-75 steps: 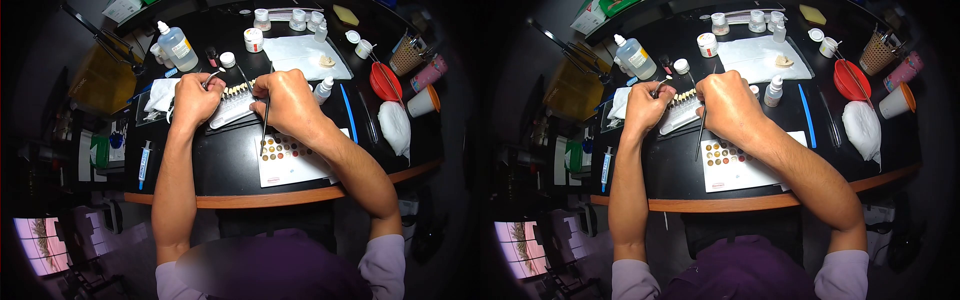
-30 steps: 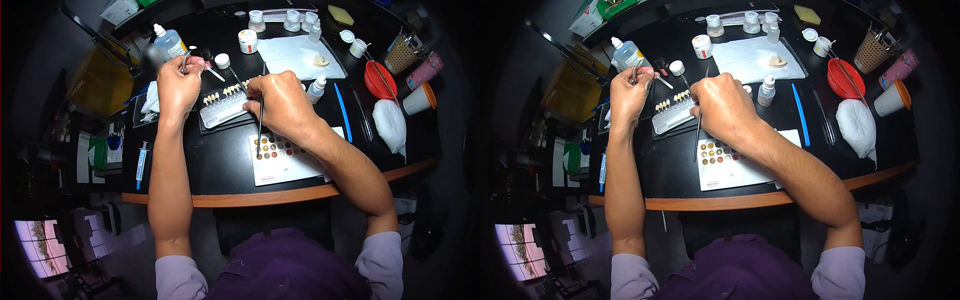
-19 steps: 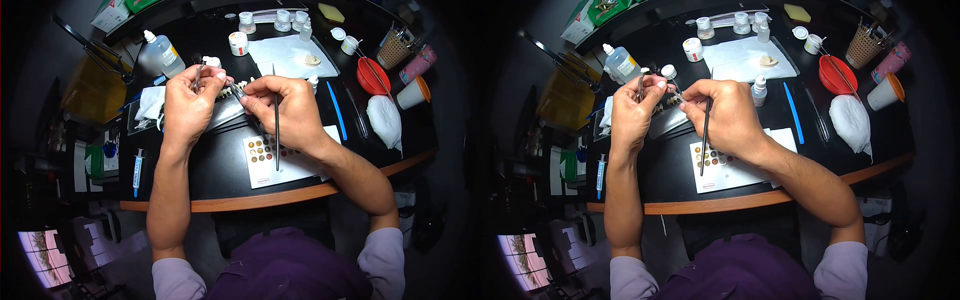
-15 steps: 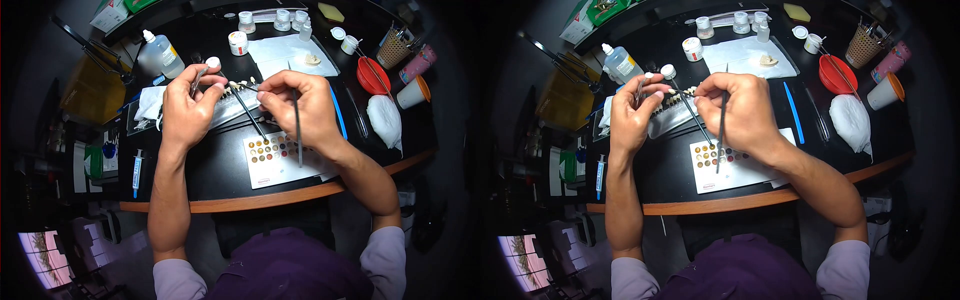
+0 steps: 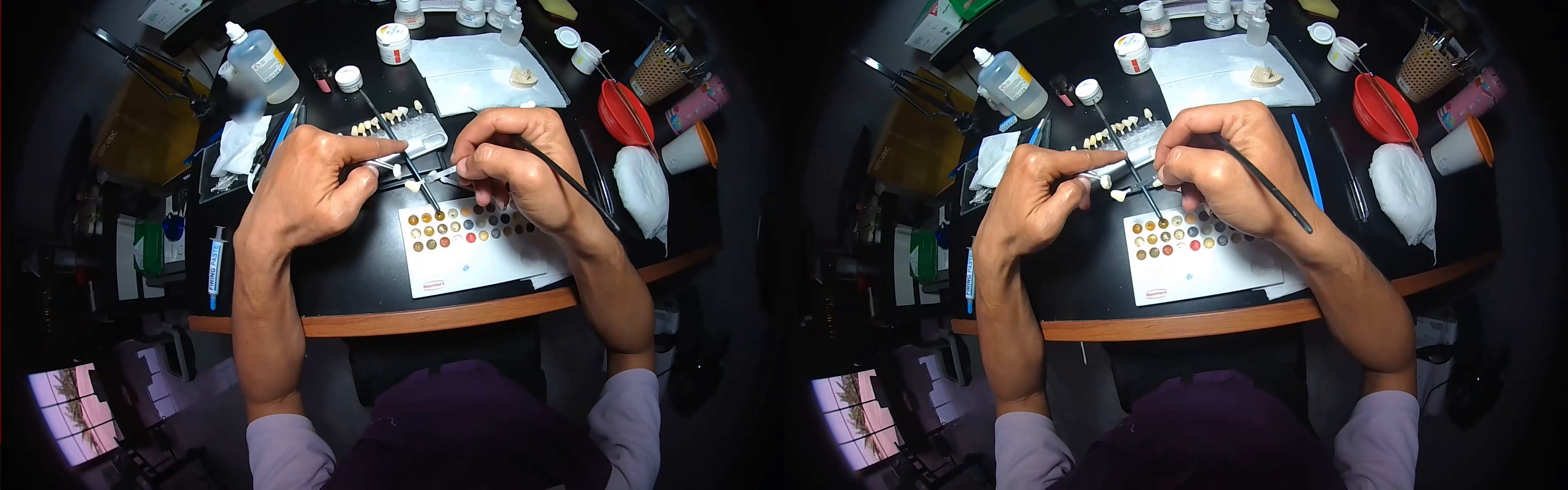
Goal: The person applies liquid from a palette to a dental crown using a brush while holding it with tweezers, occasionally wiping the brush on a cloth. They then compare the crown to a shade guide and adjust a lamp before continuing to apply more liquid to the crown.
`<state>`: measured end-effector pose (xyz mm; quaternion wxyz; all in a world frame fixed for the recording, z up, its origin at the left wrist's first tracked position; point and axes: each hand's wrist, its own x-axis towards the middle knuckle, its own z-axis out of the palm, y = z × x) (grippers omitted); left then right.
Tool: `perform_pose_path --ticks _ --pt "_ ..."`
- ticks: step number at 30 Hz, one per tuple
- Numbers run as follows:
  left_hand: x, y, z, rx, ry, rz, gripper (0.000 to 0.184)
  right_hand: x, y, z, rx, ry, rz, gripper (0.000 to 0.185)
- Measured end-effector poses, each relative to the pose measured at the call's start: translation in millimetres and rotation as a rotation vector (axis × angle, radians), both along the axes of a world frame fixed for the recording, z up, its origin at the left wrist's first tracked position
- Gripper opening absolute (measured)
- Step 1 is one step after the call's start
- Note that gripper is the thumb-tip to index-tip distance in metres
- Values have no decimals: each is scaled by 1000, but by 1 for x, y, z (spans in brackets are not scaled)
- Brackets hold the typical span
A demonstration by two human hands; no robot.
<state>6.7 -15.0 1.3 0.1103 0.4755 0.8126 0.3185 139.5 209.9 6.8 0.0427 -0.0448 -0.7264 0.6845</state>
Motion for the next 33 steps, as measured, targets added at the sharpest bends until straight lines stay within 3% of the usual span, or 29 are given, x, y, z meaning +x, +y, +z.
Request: perform_pose_path --ticks 33 --pt "5 -1 -2 -18 52 -56 55 -3 4 -12 257 259 201 8"
